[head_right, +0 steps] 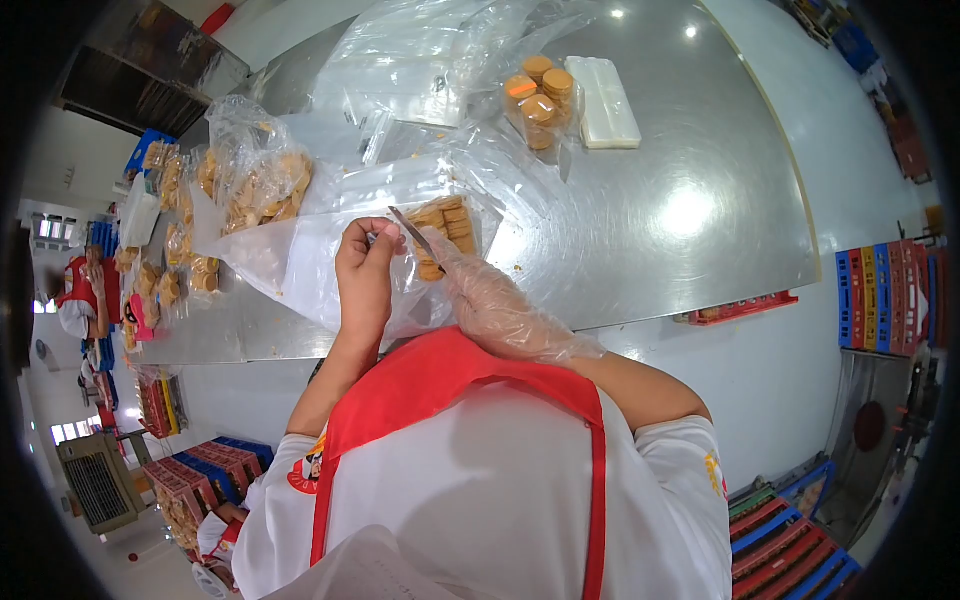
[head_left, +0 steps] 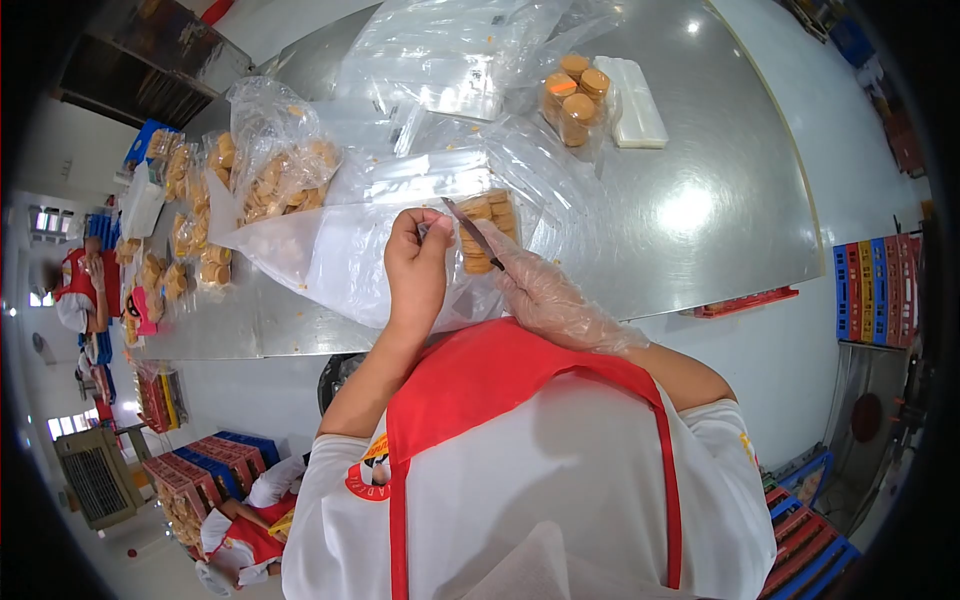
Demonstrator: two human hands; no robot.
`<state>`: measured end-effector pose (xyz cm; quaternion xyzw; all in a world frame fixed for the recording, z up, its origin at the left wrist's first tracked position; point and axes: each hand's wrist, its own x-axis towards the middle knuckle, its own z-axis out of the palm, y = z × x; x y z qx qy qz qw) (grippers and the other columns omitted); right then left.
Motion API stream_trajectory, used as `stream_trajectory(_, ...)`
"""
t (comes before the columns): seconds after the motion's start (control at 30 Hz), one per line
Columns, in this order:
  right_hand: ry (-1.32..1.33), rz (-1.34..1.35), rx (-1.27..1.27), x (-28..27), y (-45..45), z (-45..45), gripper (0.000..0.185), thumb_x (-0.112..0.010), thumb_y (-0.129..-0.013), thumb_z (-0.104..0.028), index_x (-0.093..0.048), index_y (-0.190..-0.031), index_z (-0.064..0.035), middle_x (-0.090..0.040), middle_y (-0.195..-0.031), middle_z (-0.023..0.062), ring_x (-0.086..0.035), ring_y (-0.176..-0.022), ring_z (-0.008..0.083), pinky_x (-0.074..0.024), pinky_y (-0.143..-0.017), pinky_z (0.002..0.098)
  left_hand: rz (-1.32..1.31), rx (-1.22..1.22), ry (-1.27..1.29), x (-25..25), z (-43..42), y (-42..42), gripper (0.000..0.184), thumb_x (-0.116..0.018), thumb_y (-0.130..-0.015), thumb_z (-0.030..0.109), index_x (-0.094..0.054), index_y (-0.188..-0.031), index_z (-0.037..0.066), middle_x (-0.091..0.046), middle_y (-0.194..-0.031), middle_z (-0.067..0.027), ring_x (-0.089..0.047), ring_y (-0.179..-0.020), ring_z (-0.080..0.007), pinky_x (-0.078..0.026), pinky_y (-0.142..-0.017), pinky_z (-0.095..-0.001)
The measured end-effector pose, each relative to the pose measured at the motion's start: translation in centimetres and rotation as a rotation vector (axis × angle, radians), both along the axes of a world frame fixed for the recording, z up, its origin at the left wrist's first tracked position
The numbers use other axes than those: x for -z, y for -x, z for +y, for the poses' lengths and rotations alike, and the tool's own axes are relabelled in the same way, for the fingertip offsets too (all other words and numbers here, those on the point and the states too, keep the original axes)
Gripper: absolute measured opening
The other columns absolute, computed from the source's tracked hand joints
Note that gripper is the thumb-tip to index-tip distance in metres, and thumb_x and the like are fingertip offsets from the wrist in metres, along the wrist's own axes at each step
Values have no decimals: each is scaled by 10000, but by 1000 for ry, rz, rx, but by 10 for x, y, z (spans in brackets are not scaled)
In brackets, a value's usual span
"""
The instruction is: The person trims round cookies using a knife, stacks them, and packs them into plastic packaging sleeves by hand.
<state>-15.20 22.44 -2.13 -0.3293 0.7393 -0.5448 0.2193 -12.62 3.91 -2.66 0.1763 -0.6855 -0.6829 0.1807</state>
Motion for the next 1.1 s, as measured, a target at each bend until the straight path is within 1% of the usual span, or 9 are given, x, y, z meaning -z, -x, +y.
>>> stream_trajectory(0.17, -4, 80, 30, 14, -2, -3, 667, -436, -950, -8, -234, -1579, -98, -588, -1201, 317, -610, -1060, 458, -478, -908, 493, -53, 53, 59, -4, -2, 2, 137, -674, -936, 96, -586, -954, -7, -605, -851, -26, -529, -771, -78, -442, -707, -222)
stream_trajectory(0.27, -163, -10, -14, -7, -1, 1, 688, -439, -935, 7, -224, -1581, -95, -591, -1192, 318, -630, -1018, 452, -494, -879, 488, -30, 39, 82, -1, -5, 7, 134, -675, -936, 88, -590, -944, -15, -621, -866, -36, -527, -767, -80, -439, -697, -222)
stream_trajectory(0.37, -90, 13, 7, 0, -2, 0, 700, -446, -929, 9, -215, -1582, -90, -598, -1174, 316, -637, -999, 445, -498, -865, 488, 20, 12, 41, 0, -1, 9, 125, -665, -940, 77, -593, -945, -24, -632, -876, -45, -535, -774, -83, -449, -699, -227)
stream_trajectory(0.47, -202, -7, -20, 0, -2, 0, 702, -452, -930, 7, -215, -1583, -91, -608, -1163, 310, -640, -1005, 431, -498, -878, 474, 40, -19, 61, 0, 6, 9, 104, -648, -947, 64, -596, -944, -26, -635, -882, -48, -546, -781, -86, -459, -705, -232)
stream_trajectory(0.53, -81, -4, 5, -1, -2, -1, 702, -454, -934, 3, -215, -1586, -100, -618, -1144, 300, -643, -1003, 417, -500, -888, 452, 47, -17, 47, 0, 10, 8, 99, -640, -951, 63, -598, -941, -26, -639, -884, -52, -556, -785, -89, -467, -716, -234)
stream_trajectory(0.67, -44, -132, 28, 2, -2, -4, 687, -447, -950, -10, -228, -1591, -127, -631, -1131, 280, -649, -999, 375, -499, -906, 408, 22, -5, 33, -1, 8, 8, 95, -637, -953, 65, -601, -937, -22, -647, -887, -56, -569, -783, -94, -479, -730, -239)
stream_trajectory(0.9, 73, -248, 15, 12, -1, -6, 661, -443, -965, -35, -251, -1590, -136, -626, -1040, 221, -620, -870, 222, -495, -831, 328, 8, -10, 41, -2, 8, 8, 101, -634, -955, 79, -614, -944, -20, -661, -889, -58, -585, -781, -104, -487, -734, -251)
stream_trajectory(0.97, 74, -289, 35, 4, -1, -5, 659, -441, -967, -38, -250, -1590, -132, -624, -985, 182, -605, -838, 197, -490, -808, 310, -5, 23, 42, 1, 10, 6, 98, -633, -956, 77, -616, -946, -19, -658, -883, -57, -584, -779, -105, -486, -730, -251)
stream_trajectory(1.1, -8, -268, -3, -8, -1, -3, 645, -437, -971, -42, -255, -1586, -114, -625, -1003, 137, -595, -841, 192, -490, -804, 308, -5, -5, -1, -3, 6, 7, 76, -630, -953, 56, -612, -940, -17, -642, -863, -46, -577, -772, -102, -480, -723, -247)
